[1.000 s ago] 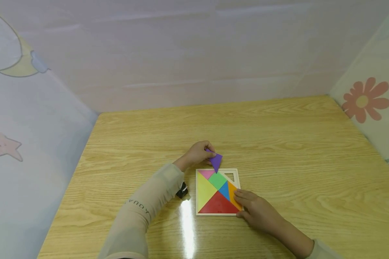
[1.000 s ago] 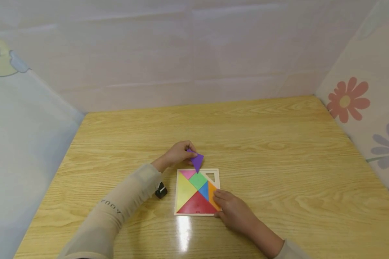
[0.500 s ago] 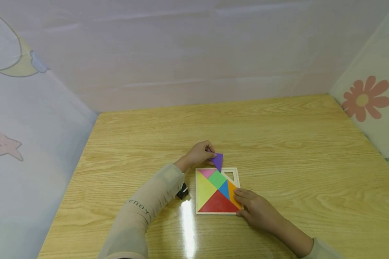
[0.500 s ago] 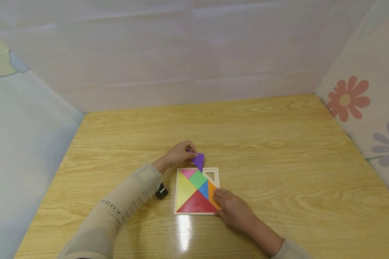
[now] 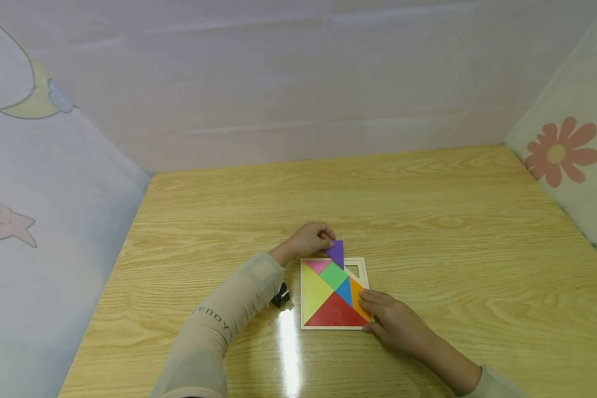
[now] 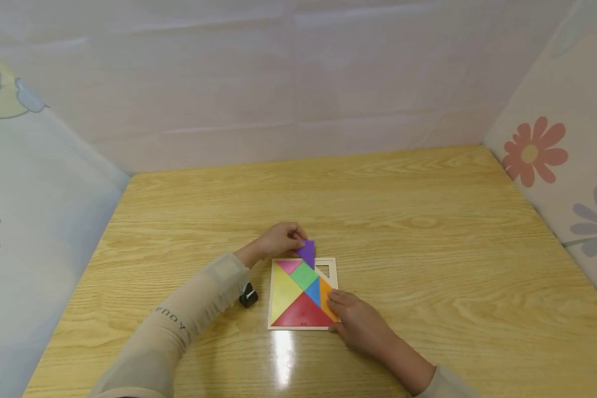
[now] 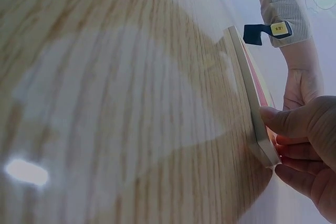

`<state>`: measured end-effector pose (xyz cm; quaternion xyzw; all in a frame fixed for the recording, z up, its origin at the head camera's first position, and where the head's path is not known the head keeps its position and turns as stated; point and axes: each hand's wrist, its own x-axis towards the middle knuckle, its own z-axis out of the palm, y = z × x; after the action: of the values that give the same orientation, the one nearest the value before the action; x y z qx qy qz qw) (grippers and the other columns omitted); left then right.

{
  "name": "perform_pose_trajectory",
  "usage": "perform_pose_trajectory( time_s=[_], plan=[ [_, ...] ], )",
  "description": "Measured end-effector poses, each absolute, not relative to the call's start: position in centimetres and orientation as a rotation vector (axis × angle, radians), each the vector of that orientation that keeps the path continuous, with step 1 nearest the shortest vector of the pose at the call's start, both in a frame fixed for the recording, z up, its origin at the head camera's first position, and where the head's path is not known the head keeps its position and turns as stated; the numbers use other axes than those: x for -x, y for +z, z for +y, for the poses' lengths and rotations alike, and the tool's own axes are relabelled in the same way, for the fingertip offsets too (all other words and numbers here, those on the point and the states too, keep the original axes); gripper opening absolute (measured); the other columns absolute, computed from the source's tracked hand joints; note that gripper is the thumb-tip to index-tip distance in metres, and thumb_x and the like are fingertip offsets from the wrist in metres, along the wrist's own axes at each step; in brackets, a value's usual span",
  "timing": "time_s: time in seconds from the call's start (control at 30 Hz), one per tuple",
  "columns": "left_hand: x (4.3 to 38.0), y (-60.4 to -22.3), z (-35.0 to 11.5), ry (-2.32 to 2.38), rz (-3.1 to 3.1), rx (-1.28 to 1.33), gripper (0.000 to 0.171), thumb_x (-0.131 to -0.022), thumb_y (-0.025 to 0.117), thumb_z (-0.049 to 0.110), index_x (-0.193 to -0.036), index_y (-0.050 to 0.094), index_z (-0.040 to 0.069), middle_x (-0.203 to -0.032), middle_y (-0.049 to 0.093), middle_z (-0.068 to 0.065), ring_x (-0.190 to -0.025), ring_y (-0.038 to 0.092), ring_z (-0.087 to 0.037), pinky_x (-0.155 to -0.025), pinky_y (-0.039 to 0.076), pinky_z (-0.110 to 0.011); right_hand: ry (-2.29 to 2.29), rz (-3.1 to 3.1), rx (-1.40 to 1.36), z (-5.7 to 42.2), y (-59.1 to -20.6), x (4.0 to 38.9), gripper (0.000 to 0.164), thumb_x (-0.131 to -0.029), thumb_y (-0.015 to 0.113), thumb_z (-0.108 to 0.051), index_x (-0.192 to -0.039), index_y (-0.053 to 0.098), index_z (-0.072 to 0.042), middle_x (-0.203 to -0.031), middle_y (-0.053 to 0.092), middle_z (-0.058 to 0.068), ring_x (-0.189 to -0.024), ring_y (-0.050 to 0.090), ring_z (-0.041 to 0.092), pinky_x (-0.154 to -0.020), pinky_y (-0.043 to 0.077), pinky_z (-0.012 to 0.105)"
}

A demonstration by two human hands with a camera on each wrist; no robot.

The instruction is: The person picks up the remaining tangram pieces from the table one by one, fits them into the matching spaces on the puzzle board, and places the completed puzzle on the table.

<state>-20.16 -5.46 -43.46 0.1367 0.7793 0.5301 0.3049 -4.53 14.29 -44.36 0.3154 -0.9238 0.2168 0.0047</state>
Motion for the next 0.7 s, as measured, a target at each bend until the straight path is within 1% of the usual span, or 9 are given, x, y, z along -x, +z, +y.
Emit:
perform_pose_trajectory(
  time_s=[0.13, 0.37, 0.5, 0.63, 0.7],
  plan=[
    [20.17, -43.57, -5.41, 1.318, 2.138, -0.450, 0.009, -0.084, 0.053, 0.003, -0.092, 0.056, 0.000, -0.079, 0.054, -0.007, -0.068, 0.055, -0.013, -0.060, 0.050, -0.023, 0.680, -2.869, -0.998, 14.29, -44.42, 4.52, 0.044, -0.069, 0.070, -0.018, -0.103, 0.060, 0.008, -0.108, 0.056, 0.017, -0.103, 0.051, 0.029, -0.082, 0.044, 0.039],
    [19.99, -43.43, -5.24, 1.198, 2.238, -0.559, 0.008, -0.084, 0.054, 0.005, -0.092, 0.056, 0.005, -0.081, 0.054, -0.004, -0.073, 0.053, -0.013, -0.062, 0.048, -0.020, 0.683, -2.833, -1.013, 14.32, -44.51, 4.51, 0.044, -0.068, 0.071, -0.017, -0.101, 0.060, 0.009, -0.107, 0.057, 0.018, -0.101, 0.052, 0.029, -0.081, 0.044, 0.040],
    [20.11, -43.66, -5.19, 1.168, 2.253, -0.617, 0.011, -0.084, 0.054, 0.004, -0.094, 0.058, 0.007, -0.084, 0.054, -0.003, -0.075, 0.052, -0.012, -0.063, 0.047, -0.019, 0.687, -2.839, -1.007, 14.36, -44.53, 4.51, 0.044, -0.068, 0.071, -0.017, -0.102, 0.060, 0.009, -0.107, 0.057, 0.018, -0.101, 0.052, 0.029, -0.081, 0.044, 0.040],
    [20.15, -43.71, -5.13, 1.157, 2.209, -0.670, 0.021, -0.085, 0.050, 0.002, -0.103, 0.059, 0.008, -0.087, 0.055, -0.002, -0.069, 0.051, -0.010, -0.059, 0.046, -0.018, 0.683, -2.838, -1.000, 14.41, -44.54, 4.51, 0.044, -0.068, 0.071, -0.018, -0.102, 0.060, 0.008, -0.107, 0.057, 0.017, -0.102, 0.052, 0.028, -0.081, 0.044, 0.039],
    [20.14, -43.64, -5.08, 1.138, 2.189, -0.699, 0.026, -0.086, 0.048, 0.001, -0.109, 0.059, 0.009, -0.083, 0.055, -0.003, -0.062, 0.048, -0.010, -0.054, 0.043, -0.017, 0.684, -2.837, -1.004, 14.42, -44.49, 4.50, 0.044, -0.068, 0.071, -0.017, -0.101, 0.060, 0.008, -0.107, 0.057, 0.017, -0.101, 0.052, 0.029, -0.081, 0.044, 0.040]
  ],
)
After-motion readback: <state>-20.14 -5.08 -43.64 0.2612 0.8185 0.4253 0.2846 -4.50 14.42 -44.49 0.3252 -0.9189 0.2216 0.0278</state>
